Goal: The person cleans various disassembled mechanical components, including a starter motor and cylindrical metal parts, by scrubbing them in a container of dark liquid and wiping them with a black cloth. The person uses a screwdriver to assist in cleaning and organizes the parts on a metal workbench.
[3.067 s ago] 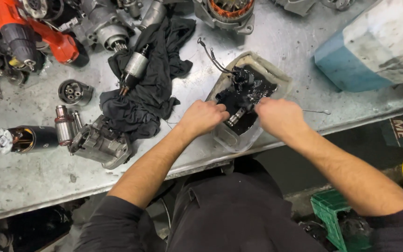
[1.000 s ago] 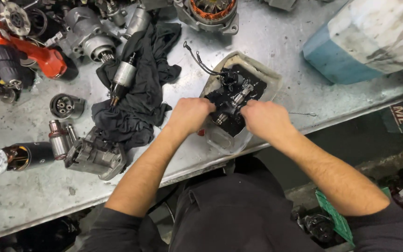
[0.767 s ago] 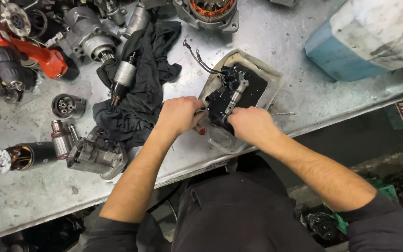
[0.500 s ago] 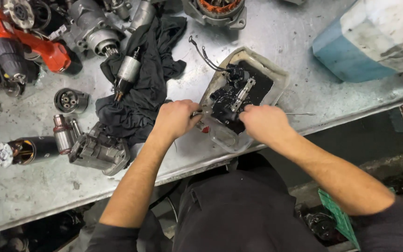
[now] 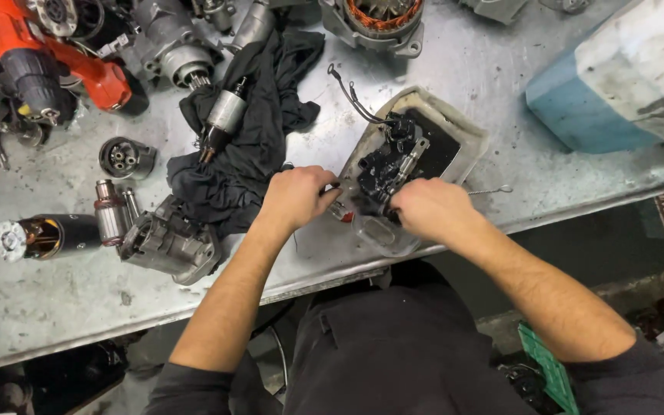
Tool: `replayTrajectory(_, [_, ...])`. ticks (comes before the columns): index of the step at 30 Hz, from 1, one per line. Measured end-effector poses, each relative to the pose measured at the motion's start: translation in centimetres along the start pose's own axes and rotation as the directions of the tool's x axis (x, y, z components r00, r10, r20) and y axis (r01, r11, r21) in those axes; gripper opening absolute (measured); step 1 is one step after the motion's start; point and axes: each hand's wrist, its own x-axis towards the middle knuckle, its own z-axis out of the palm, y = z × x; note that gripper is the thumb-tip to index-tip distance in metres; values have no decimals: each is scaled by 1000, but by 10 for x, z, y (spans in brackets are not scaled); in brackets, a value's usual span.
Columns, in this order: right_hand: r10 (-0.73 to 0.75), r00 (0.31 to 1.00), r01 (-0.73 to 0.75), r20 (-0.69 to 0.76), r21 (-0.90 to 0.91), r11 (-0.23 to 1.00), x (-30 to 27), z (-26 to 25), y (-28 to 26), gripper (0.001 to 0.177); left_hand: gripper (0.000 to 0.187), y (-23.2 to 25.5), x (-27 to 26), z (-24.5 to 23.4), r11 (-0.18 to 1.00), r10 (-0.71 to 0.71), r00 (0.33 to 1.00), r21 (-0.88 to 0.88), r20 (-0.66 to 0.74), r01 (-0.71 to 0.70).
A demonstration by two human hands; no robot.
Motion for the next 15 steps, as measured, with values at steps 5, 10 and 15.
replayTrajectory(5, [10,1000,-9,-15,42,999,0,5,8,16,22,-6,-7,-3,998,-3,1000,-56,-20,2])
replayTrajectory(10, [1,997,4,-78,61,998,-5,3,17,16,22,-6,-8,-4,999,-36,999,-23,-14,36])
replayTrajectory(15, [60,997,-58,-54,30,998,-8,2,32,17,21,4,-3,2,995,93,996,41,-14,-92])
